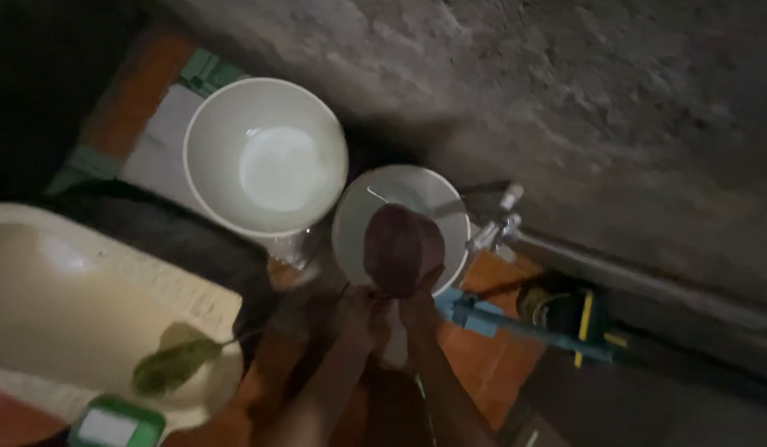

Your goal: The person scrubs a beige floor-mounted sink using a green brush and soapy water from a pink bucket. They repeatedly scrub the basin, rinse the brush, and pour water into the sink to rinse it out.

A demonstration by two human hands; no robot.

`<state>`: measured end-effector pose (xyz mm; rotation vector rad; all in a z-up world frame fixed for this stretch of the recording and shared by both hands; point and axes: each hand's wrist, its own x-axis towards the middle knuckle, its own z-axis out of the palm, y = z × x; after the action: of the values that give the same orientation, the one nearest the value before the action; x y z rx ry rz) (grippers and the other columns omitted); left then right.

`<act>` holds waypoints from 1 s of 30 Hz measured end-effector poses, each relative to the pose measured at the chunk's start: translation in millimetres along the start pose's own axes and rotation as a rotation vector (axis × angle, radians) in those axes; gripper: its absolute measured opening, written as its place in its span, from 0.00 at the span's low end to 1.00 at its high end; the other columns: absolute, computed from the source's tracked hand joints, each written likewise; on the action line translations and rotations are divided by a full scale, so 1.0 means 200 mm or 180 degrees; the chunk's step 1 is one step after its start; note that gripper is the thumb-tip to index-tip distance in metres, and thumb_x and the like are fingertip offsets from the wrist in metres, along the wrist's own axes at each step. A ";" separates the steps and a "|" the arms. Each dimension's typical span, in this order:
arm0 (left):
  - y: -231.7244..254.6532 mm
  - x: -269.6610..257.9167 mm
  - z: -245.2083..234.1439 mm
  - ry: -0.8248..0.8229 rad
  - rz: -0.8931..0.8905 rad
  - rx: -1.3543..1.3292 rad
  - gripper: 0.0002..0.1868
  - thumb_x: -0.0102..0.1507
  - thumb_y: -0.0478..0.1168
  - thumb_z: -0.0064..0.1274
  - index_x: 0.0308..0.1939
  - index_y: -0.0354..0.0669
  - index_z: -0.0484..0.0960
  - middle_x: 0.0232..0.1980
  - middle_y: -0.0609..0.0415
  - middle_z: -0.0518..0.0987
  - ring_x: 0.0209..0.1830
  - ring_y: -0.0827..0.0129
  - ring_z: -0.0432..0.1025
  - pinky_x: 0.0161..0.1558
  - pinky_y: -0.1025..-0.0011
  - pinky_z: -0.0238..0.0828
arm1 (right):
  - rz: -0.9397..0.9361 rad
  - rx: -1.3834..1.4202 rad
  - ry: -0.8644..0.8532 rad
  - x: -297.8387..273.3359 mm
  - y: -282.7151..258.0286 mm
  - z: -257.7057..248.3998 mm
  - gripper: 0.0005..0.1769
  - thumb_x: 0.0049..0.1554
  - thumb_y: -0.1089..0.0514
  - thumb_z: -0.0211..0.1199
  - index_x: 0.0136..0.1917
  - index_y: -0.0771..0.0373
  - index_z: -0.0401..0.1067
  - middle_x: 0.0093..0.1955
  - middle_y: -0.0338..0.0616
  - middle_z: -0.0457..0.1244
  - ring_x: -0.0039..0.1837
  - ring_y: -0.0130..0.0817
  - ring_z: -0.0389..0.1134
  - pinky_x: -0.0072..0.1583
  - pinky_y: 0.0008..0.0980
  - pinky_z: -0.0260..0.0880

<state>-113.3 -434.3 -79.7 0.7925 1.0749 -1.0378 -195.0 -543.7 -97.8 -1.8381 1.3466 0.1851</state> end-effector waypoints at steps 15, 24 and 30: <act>0.06 0.50 0.00 0.0827 0.1528 0.0098 0.19 0.69 0.51 0.51 0.53 0.41 0.82 0.49 0.57 0.82 0.49 0.66 0.75 0.50 0.66 0.74 | -0.0658 -0.0186 -0.0322 0.95 0.26 0.39 0.52 0.60 0.59 0.60 0.82 0.59 0.26 0.73 0.67 0.57 0.68 0.57 0.63 0.62 0.46 0.68; 0.04 0.55 0.00 0.0424 0.2143 0.0178 0.17 0.70 0.50 0.48 0.50 0.41 0.83 0.49 0.56 0.83 0.46 0.72 0.75 0.46 0.71 0.72 | -0.0646 0.0236 -0.0849 1.08 0.19 0.58 0.48 0.60 0.58 0.60 0.81 0.59 0.32 0.71 0.63 0.58 0.66 0.53 0.64 0.60 0.44 0.70; 0.06 0.44 0.00 0.0245 0.1916 0.0376 0.16 0.72 0.50 0.44 0.48 0.44 0.81 0.46 0.59 0.82 0.46 0.72 0.75 0.47 0.70 0.74 | 0.0023 0.1045 -0.1360 1.02 -0.05 0.41 0.45 0.60 0.58 0.60 0.80 0.58 0.36 0.70 0.60 0.59 0.64 0.50 0.65 0.59 0.43 0.71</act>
<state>-91.5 -455.5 -162.5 1.1692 0.7656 -0.5623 -74.8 -633.9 -258.5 -1.4201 1.0154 0.3206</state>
